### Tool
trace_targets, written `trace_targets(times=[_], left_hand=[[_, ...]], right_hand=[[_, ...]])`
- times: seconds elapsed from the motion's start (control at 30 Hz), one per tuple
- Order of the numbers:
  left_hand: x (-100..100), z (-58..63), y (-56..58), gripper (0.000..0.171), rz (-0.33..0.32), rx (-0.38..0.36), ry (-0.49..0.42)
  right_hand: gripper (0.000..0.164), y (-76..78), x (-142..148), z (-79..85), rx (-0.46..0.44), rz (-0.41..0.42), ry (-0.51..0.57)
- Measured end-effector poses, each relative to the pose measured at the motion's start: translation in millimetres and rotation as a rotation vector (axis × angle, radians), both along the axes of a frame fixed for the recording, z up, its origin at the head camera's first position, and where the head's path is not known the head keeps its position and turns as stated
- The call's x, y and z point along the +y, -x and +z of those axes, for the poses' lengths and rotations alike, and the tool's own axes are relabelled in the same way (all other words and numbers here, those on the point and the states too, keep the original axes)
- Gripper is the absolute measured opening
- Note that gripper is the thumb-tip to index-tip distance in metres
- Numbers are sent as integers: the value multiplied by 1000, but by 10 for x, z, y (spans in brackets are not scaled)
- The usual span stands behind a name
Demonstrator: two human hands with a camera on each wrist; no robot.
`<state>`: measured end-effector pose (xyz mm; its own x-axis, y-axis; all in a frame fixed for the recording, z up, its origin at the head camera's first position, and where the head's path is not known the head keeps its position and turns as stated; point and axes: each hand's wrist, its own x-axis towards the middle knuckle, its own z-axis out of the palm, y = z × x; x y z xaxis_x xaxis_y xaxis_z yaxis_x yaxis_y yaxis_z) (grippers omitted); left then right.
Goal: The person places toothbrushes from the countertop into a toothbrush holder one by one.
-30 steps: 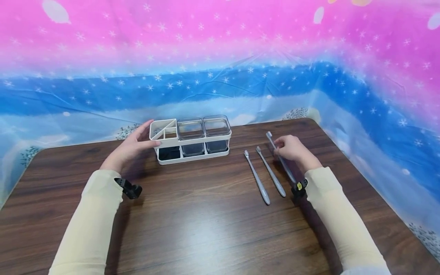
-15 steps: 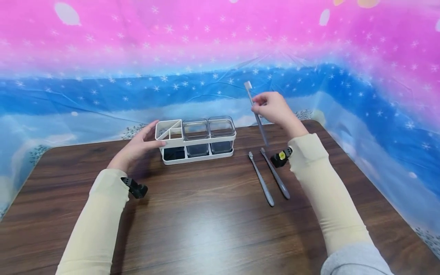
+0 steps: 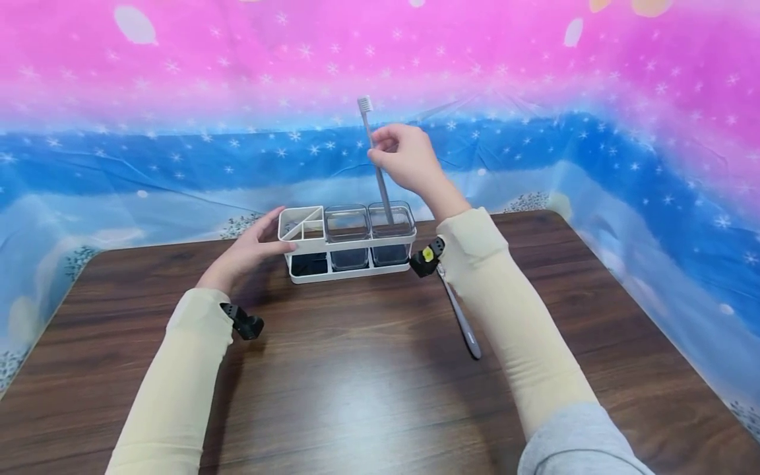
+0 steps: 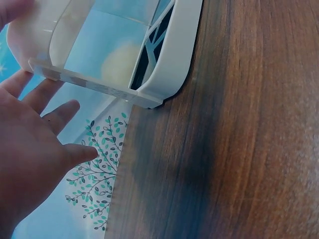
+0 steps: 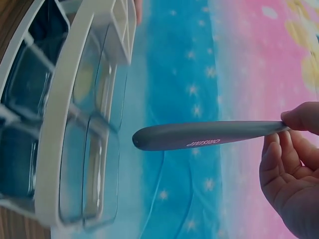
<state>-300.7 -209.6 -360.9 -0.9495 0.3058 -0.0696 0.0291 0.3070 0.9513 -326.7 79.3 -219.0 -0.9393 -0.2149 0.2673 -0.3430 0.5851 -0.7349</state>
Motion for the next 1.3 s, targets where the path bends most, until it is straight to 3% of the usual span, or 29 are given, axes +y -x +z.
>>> trace_targets(times=[0.27,0.63,0.87,1.07,1.3], left_hand=[[-14,13,-5,90,19,-9,28],[-23,14,13,90,-9,10,39],[-17,16,17,90,-2,-4,40],[-11,13,5,90,16,-29,34],[-8,9,7,90,3,-23,-4]], right_hand=[[28,-53,-436,25,47,91,98],[26,-122,-786,-126,84,149,194],[24,-119,-871,-306,101,135,180],[21,-79,-921,-551,96,139,155],[21,-59,-958,-775,42,149,104]])
